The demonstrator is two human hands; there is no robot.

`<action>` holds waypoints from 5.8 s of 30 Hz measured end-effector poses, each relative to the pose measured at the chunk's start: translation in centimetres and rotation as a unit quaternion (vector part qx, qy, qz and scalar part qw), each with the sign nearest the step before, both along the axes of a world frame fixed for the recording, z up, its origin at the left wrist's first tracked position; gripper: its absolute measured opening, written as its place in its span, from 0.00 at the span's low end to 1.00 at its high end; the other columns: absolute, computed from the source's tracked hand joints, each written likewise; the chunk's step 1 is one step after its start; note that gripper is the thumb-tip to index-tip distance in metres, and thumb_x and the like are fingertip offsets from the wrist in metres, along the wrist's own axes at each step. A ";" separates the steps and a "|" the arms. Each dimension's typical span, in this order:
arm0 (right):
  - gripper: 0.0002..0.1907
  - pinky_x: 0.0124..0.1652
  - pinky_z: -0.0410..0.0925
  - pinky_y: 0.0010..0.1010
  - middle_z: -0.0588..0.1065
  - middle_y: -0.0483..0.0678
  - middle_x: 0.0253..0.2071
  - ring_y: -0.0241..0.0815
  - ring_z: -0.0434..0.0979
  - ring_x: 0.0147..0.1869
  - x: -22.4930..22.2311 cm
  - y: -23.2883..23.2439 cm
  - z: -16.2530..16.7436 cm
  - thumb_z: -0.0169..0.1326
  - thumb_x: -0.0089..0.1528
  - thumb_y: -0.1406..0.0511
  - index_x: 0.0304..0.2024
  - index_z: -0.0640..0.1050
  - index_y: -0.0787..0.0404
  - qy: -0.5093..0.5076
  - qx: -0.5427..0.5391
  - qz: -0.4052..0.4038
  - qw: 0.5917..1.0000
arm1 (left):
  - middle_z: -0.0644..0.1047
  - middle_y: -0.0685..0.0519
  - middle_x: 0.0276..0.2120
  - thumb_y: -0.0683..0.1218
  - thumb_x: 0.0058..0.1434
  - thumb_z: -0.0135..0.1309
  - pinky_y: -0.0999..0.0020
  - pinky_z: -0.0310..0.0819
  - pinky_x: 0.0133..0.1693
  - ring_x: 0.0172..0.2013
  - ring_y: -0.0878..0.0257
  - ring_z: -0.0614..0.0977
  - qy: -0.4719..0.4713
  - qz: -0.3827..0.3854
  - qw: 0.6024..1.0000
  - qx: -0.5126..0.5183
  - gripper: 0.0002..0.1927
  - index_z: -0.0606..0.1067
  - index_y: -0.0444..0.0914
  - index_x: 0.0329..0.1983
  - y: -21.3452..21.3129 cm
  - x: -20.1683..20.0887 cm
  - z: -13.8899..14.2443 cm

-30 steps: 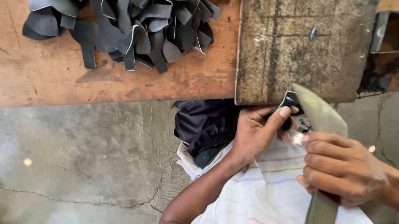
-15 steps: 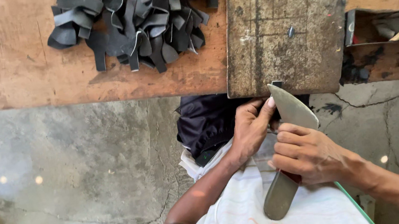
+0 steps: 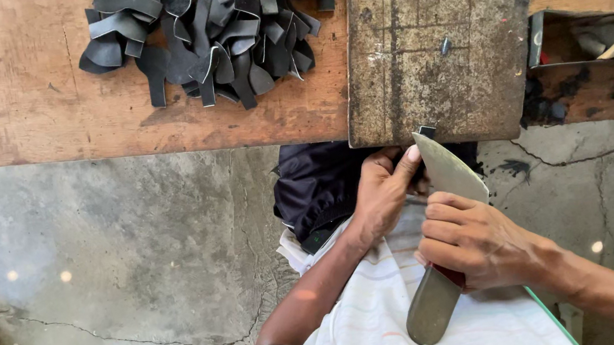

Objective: The person sits at a workbench trimming the edges of small black rubber or foam pieces with a curved blade knife, holding each piece against a worn wooden board and cutting along its edge. Trimmed pieces are placed onto a growing pile on the table, and the person picks up new untrimmed pieces one at a time.

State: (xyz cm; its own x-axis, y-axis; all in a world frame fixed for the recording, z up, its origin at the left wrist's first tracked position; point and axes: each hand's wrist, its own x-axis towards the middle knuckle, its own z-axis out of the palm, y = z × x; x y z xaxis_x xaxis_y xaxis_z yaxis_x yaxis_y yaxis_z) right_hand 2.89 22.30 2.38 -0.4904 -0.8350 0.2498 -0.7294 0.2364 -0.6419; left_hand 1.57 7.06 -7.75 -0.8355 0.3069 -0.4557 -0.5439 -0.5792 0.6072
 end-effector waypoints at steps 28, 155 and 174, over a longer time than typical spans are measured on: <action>0.14 0.48 0.70 0.45 0.64 0.46 0.26 0.48 0.69 0.33 -9.0 -0.7 0.3 0.60 0.45 0.63 0.27 0.70 0.61 0.013 -0.003 0.102 0.995 | 0.81 0.51 0.36 0.43 0.74 0.50 0.69 0.77 0.41 0.37 0.67 0.77 0.196 -0.053 0.957 -0.208 0.09 0.78 0.31 0.46 -1.4 -0.2 0.2; 0.11 0.45 0.70 0.42 0.70 0.45 0.30 0.44 0.72 0.36 -5.3 3.9 1.0 0.63 0.55 0.66 0.29 0.71 0.60 0.005 -0.071 -0.025 0.997 | 0.81 0.52 0.31 0.49 0.76 0.47 0.73 0.73 0.32 0.28 0.71 0.77 0.024 -0.044 0.998 -0.044 0.16 0.78 0.32 0.45 0.0 1.4 1.6; 0.15 0.46 0.69 0.43 0.69 0.48 0.30 0.50 0.71 0.35 0.2 0.0 0.3 0.63 0.44 0.66 0.28 0.70 0.61 -0.025 -0.026 -0.012 0.999 | 0.73 0.62 0.26 0.48 0.77 0.48 0.76 0.62 0.26 0.27 0.77 0.67 0.112 0.009 0.971 -0.212 0.16 0.76 0.33 0.37 1.4 1.2 1.9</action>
State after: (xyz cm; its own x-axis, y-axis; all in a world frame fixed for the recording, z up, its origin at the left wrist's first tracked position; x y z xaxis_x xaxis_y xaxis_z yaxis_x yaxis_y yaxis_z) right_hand 3.09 22.34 2.68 -0.5236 -0.8089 0.2674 -0.6899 0.2185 -0.6901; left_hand 2.80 8.50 -5.82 -0.9316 0.1169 -0.3440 -0.3630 -0.2601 0.8947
